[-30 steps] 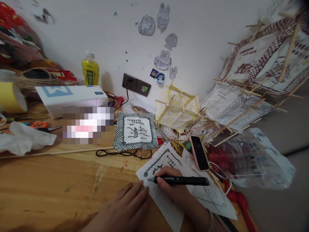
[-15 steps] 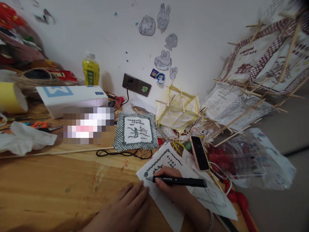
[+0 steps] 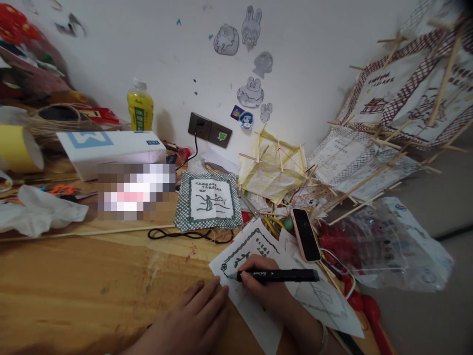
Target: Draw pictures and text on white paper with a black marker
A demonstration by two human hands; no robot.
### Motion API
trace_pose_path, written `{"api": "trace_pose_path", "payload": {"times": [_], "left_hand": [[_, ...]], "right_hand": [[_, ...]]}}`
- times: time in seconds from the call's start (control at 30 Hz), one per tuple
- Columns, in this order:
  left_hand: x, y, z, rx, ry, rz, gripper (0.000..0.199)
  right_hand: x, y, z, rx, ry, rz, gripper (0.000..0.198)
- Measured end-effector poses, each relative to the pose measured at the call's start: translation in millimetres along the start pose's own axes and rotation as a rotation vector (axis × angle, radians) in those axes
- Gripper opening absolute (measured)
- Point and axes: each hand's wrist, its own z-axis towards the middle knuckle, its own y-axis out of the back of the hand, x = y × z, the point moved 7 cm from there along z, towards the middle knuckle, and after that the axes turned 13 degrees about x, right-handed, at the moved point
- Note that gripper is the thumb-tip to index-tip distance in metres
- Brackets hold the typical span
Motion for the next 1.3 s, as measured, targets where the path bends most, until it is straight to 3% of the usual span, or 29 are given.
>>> {"api": "trace_pose_path", "payload": {"times": [0.57, 0.9, 1.3], "left_hand": [[-0.2, -3.0, 3.9, 0.043, 0.054, -0.035, 0.050], [1.0, -2.1, 1.9, -0.005, 0.033, -0.004, 0.053], [-2.5, 4.1, 2.4, 0.050, 0.014, -0.020, 0.055]], "right_hand": [[0.4, 1.6, 0.8, 0.004, 0.012, 0.014, 0.011], [-3.3, -0.7, 1.2, 0.039, 0.042, 0.044, 0.012], [3.1, 3.8, 0.3, 0.047, 0.024, 0.093, 0.012]]}}
